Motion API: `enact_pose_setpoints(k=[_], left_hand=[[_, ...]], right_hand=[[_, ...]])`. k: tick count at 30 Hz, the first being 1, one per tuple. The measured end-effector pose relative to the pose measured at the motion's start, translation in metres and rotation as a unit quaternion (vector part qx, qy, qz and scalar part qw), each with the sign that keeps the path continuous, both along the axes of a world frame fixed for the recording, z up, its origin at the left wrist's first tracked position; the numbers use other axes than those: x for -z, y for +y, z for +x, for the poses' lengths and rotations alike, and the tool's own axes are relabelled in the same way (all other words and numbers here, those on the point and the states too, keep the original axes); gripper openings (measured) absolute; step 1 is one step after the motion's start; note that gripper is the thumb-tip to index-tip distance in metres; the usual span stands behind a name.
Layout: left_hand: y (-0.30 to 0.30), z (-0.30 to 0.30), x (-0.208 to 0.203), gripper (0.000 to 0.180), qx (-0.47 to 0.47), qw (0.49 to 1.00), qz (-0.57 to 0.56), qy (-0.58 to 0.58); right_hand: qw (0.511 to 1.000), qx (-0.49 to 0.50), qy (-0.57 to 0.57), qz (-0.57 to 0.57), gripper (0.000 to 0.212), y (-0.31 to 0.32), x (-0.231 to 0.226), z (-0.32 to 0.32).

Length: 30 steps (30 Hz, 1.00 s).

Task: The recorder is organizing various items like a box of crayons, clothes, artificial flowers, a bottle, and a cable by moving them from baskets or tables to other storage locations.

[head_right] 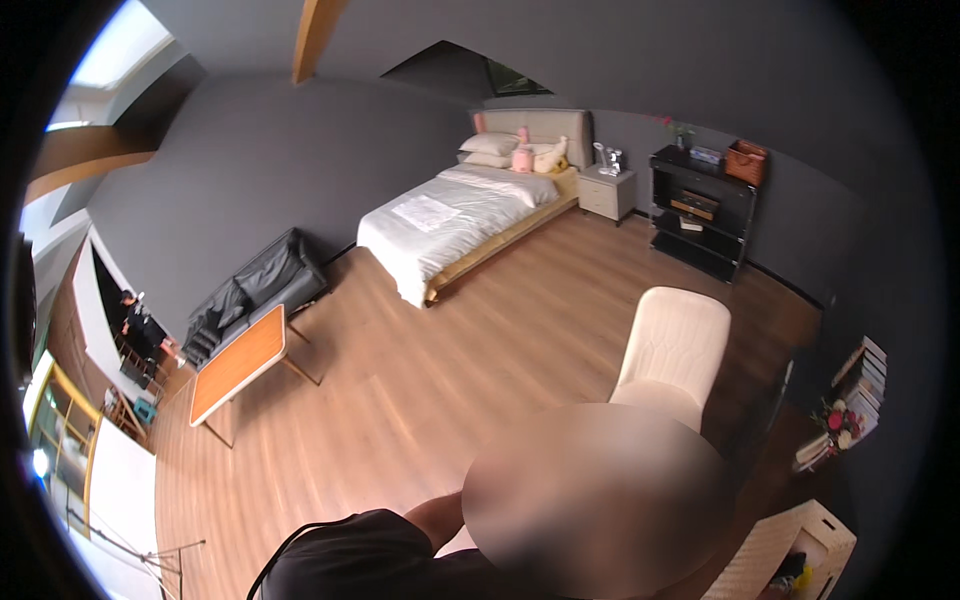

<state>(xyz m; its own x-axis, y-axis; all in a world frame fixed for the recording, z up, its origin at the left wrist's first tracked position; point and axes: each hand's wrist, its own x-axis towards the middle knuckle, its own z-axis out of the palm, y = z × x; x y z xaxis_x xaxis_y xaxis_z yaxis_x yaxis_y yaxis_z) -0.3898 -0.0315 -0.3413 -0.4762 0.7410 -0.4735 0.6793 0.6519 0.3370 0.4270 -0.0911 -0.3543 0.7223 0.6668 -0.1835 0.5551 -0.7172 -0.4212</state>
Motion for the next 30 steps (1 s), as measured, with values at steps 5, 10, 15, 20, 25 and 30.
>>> enact_pose_setpoints(k=[5, 10, 15, 20, 25, 30], left_hand=[[-0.011, -0.012, -0.003, 0.048, -0.039, 0.999, -0.003, -0.011], [-0.02, -0.02, 0.021, 0.047, -0.021, 0.999, -0.033, -0.008], [-0.026, -0.033, 0.045, 0.046, 0.039, 0.997, -0.012, 0.062], [-0.007, -0.006, 0.029, 0.046, 0.067, 0.997, -0.021, 0.036], [0.025, 0.033, 0.025, 0.046, 0.113, 0.993, -0.003, 0.032], [0.038, 0.06, 0.025, 0.044, 0.174, 0.983, 0.059, 0.014]], right_hand=[[0.998, -0.043, -0.049, 0.014, 0.055, 0.008, 0.022, -0.003], [0.986, -0.016, -0.159, -0.042, 0.056, -0.079, 0.03, 0.068], [0.985, 0.061, -0.157, -0.046, 0.05, -0.056, -0.028, -0.022], [0.98, 0.062, -0.186, -0.022, 0.032, -0.044, -0.067, -0.055], [0.98, 0.089, -0.172, -0.044, 0.028, -0.051, -0.067, -0.048], [0.978, 0.11, -0.162, -0.069, 0.026, -0.045, -0.085, -0.062]])
